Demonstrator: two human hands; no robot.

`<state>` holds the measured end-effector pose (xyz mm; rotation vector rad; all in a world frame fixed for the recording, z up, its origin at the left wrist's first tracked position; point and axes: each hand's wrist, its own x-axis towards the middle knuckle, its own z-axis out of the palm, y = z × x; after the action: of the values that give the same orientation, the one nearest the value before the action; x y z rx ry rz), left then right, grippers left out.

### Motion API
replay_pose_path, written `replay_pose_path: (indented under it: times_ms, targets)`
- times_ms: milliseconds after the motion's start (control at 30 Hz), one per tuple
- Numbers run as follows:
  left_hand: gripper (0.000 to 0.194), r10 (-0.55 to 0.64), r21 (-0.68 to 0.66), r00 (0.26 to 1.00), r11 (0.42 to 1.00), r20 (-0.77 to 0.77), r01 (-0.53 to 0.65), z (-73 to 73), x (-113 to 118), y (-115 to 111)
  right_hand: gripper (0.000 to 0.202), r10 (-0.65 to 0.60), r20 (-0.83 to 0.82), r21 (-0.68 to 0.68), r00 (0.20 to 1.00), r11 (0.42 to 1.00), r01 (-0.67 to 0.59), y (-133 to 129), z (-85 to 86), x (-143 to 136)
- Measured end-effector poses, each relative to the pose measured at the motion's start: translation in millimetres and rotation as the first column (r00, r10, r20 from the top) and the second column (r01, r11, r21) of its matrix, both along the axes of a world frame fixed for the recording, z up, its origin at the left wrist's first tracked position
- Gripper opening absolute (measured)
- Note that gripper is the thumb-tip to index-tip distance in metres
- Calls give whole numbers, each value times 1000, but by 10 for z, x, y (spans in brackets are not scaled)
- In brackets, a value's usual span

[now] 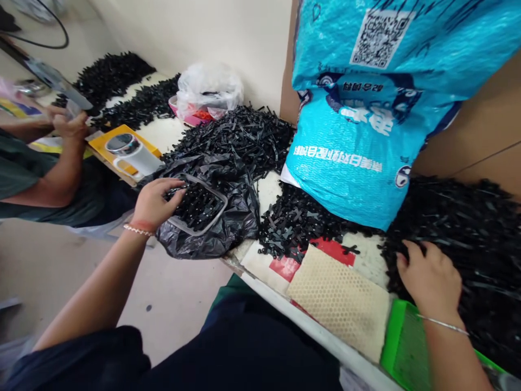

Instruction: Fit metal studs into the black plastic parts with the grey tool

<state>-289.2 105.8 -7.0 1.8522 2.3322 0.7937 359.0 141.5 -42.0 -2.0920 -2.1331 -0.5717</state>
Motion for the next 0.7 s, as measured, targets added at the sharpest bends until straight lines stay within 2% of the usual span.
replay_pose_path:
  times_ms: [133, 233, 367, 433, 500, 567, 633, 700]
  targets:
    - [31, -34, 19, 999, 999, -2, 34, 109, -22, 216, 34, -84, -1, -51, 996, 995, 83, 63, 76, 84]
    - [31, -164, 84, 986, 983, -10, 164, 215, 107, 455, 36, -129, -94, -22, 987, 992, 128, 101, 152, 96]
    - [29, -387, 145, 917, 906, -96, 398, 287, 575, 822, 41, -136, -240, 35, 961, 988, 148, 116, 304, -3]
    - [29, -499, 123, 848, 843, -178, 523, 272, 891, 1011, 43, -205, -321, 63, 925, 970, 236, 117, 375, -71]
    - [32, -580, 48, 779, 794, -239, 606, 220, 1197, 1201, 44, -223, -441, 108, 869, 949, 298, 114, 424, -125]
    - [32, -580, -111, 778, 813, -242, 572, 137, 1446, 1383, 45, -151, -557, 166, 817, 943, 287, 103, 448, -150]
    - [30, -514, -285, 828, 847, -224, 449, 36, 1608, 1535, 48, -65, -613, 208, 787, 948, 240, 80, 446, -137]
    - [25, -443, -391, 869, 856, -221, 337, -66, 1676, 1634, 50, -29, -645, 201, 763, 958, 207, 49, 420, -88]
